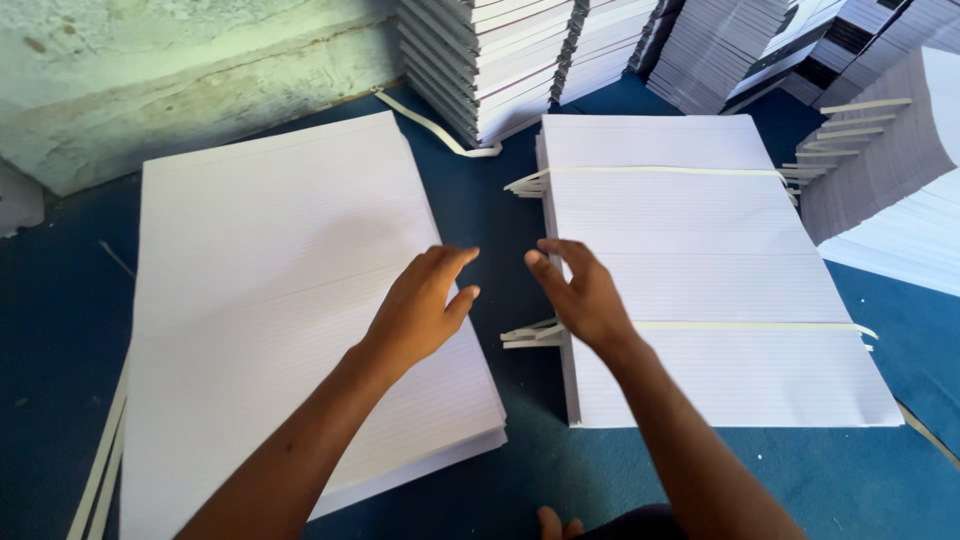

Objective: The person sits on the floor and aligns a stack of lined paper sheets. They then wrap a white plastic tie around the stack to secure it and place the bundle aside. The person repeats this process with another stack of paper.

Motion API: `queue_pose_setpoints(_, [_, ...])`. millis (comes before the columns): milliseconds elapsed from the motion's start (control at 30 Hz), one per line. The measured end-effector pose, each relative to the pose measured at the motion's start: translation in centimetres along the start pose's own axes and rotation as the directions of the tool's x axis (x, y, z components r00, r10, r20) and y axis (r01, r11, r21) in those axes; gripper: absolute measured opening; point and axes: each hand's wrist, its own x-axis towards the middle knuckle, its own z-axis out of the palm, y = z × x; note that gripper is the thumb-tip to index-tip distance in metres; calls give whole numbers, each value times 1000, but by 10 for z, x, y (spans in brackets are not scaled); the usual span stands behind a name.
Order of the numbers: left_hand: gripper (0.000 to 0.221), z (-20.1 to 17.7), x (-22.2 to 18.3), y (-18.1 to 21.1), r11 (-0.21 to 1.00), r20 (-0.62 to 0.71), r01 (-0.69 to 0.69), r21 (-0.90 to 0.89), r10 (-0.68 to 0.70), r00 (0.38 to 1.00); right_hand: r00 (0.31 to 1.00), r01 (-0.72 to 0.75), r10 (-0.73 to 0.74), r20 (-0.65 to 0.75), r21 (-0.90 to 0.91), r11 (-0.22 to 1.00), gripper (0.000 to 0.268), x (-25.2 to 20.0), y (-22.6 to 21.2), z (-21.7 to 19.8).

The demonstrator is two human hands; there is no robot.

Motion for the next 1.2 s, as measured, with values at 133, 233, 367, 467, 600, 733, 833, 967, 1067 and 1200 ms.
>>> queue_pose_setpoints(133, [37, -10, -41, 0, 998, 3, -33, 61, 33, 999, 1000, 30, -30, 8, 5, 1000, 62, -36, -26, 22])
queue_pose_setpoints(233, [33, -16, -69, -3, 998, 0, 15, 62, -15, 1000, 990, -127, 123, 65, 62, 990, 62, -58, -38, 37])
queue_pose_setpoints(367, [29, -20, -93, -8, 996, -23, 0, 90, 2, 1000, 988, -97, 97, 118, -8, 995, 56, -79, -43, 54])
queue_pose_setpoints(467, [27, -18, -106, -12, 990, -21, -25, 139, 28, 999, 994, -7, 23, 109, -141, 990, 56, -85, -37, 64])
queue_pose_setpoints(600, [24, -9, -122, -20, 983, -24, -34, 182, 39, 999, 991, 27, 9, 136, -261, 965, 57, -92, -26, 79])
queue_pose_setpoints(733, [21, -2, -129, -28, 985, -49, -31, 170, 40, 998, 951, -162, 219, 220, -251, 954, 53, -96, -24, 87])
queue_pose_setpoints(833, [22, 5, -133, -30, 984, -95, -33, 177, 50, 994, 966, -116, 167, 196, -244, 963, 53, -97, -25, 88])
queue_pose_setpoints(967, [23, 10, -140, -31, 987, -162, -41, 158, 67, 984, 970, -141, 181, 163, -232, 962, 50, -106, -22, 91])
queue_pose_setpoints(1067, [23, 12, -141, -31, 983, -175, -46, 176, 78, 981, 977, -116, 151, 152, -218, 969, 50, -107, -18, 94])
queue_pose_setpoints(1200, [23, 14, -142, -31, 980, -184, -45, 195, 82, 979, 979, -111, 142, 146, -200, 973, 53, -108, -11, 96])
